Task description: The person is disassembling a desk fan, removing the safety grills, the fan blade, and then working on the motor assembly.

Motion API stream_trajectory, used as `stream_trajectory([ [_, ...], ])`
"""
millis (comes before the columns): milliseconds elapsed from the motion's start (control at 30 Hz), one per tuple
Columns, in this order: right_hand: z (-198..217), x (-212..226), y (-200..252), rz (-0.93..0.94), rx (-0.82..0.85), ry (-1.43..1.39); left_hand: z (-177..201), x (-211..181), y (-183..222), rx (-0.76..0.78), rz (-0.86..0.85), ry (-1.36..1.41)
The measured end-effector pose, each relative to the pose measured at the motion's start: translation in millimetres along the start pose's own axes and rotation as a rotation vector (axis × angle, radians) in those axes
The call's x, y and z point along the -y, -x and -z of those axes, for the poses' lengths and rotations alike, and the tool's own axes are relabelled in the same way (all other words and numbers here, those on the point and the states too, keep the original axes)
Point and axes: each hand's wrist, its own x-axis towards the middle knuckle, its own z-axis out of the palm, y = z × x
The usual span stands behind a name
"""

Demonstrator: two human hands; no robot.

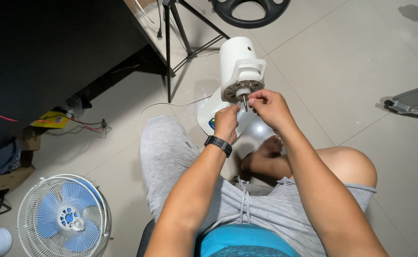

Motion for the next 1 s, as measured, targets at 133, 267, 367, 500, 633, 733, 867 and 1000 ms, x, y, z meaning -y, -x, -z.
stream_trajectory([
  [133, 3.3, -0.5, 0.3, 0.039, -0.011, 0.092, 1.9, -4.3, 7.5, 0.020, -0.031, -0.059],
  [267, 6.6, 3.8, 0.9, 0.047, -0.027, 0.116, 8.6, -12.4, 14.2, 0.006, -0.075, -0.055],
  [367, 7.0, 13.4, 2.5, 0.080, -0.044, 0.119, 17.2, -33.9, 40.3, 0.012, -0.168, -0.080],
  [500, 0.4, 45.0, 15.3, 0.173, 0.002, 0.110, 34.4, -62.4, 71.8, 0.006, -0.467, -0.277],
  [633, -25.7, 59.3, 10.6, 0.288, 0.080, 0.016, 61.9, -76.0, 65.8, -0.046, -0.680, -0.275],
  [733, -45.9, 67.9, 8.0, 0.319, 0.109, -0.051, 84.3, -86.8, 66.5, -0.114, -0.737, -0.271],
  [867, -68.1, 75.0, 15.5, 0.404, 0.136, -0.053, 93.3, -103.8, 92.8, -0.162, -0.769, -0.223],
  [1000, -93.4, 99.5, 39.1, 0.488, 0.213, -0.245, 105.8, -118.7, 121.6, -0.115, -0.768, -0.110],
])
